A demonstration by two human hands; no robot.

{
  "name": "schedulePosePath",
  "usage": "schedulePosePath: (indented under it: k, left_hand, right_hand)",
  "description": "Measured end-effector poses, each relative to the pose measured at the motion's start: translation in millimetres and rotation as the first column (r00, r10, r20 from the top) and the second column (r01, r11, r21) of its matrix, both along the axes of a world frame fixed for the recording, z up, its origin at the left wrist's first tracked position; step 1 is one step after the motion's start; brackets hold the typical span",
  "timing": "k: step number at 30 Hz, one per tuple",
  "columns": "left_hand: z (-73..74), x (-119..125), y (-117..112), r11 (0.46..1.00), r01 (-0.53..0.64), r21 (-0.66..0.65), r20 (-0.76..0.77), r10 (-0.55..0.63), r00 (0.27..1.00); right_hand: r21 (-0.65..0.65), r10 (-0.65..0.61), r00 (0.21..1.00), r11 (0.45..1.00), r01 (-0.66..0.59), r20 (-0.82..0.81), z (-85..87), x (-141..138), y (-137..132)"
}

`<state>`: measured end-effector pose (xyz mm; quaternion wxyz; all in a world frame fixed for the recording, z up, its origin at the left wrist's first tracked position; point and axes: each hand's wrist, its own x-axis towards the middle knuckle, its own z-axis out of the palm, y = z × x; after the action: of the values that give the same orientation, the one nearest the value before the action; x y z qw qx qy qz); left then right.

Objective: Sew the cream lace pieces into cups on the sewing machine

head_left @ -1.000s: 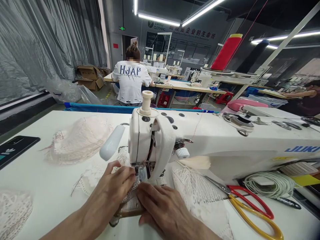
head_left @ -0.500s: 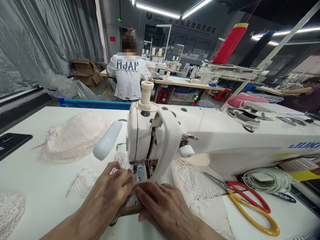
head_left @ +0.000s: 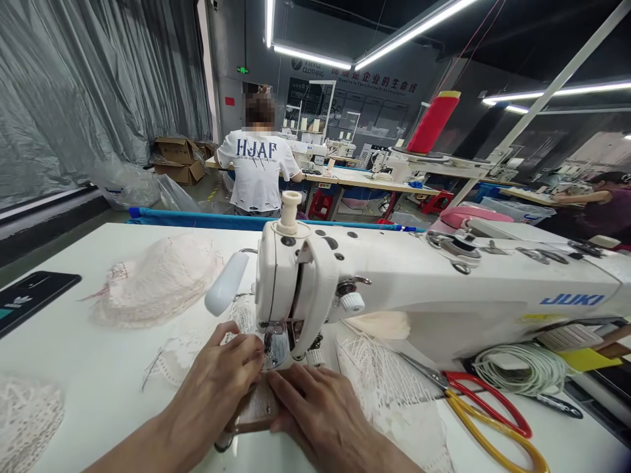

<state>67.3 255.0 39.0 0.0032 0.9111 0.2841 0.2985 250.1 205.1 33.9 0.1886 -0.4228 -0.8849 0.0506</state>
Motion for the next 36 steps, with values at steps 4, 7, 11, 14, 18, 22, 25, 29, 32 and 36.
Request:
schedulePosePath:
  k: [4, 7, 11, 14, 18, 22, 25, 29, 32, 36]
  left_hand:
    - [-3.1, -3.9, 4.8, 0.999, -0.045, -0.012, -0.048, 0.044, 0.998]
    - [-3.3, -6.6, 8.0, 0.999, -0.038, 0.000, -0.088, 0.038, 0.995]
    - [-4.4, -6.4, 9.6, 0.996, -0.093, -0.015, -0.143, 0.090, 0.986]
    - [-2.0, -7.5, 0.0, 0.981, -0.188, -0.040, -0.142, 0.180, 0.973]
    - [10.9, -13.1, -35.1, 0.912, -0.270, -0.310, -0.072, 0.260, 0.963]
    - [25.5, -11.6, -65.0, 0.308, 0.113, -0.945, 0.251, 0.458, 0.853]
    - [24.9, -9.4, -64.8, 0.186, 0.150, -0.971, 0.228, 0.539, 0.811]
    - [12.7, -15.6, -52.3, 0.616, -0.181, -0.767, 0.104, 0.398, 0.911]
    - [6.6, -23.6, -46.1, 0.919, -0.168, -0.358, 0.106, 0.219, 0.970]
    - [2.5, -30.5, -37.5, 0.992, -0.111, -0.061, 0.011, 0.112, 0.994]
  right_hand:
    - [0.005, -0.018, 1.000, 1.000, 0.018, 0.019, 0.4, -0.6, -1.7]
    - [0.004, -0.052, 0.998, 0.999, 0.052, 0.034, 0.9, -0.6, -3.4]
    - [0.033, -0.105, 0.993, 0.994, 0.103, 0.059, -0.8, -1.4, -2.5]
    - [0.038, -0.134, 0.990, 0.991, 0.132, 0.050, -1.6, -1.3, -2.1]
    - [-0.066, -0.107, 0.985, 0.993, 0.099, -0.137, 10.9, 1.4, -8.2]
    - [-0.471, -0.001, 0.883, 0.846, -0.249, -0.469, 30.4, 8.9, -10.9]
    - [-0.624, -0.201, 0.859, 0.764, -0.163, -0.470, 31.6, 15.3, -4.0]
    - [-0.215, -0.354, 0.896, 0.928, 0.303, -0.267, 22.2, 15.8, 1.7]
    - [0.058, -0.233, 0.956, 0.967, 0.246, -0.177, 19.6, 5.3, -6.6]
    - [0.067, -0.021, 0.998, 0.997, 0.025, -0.059, 17.6, -11.6, -19.2]
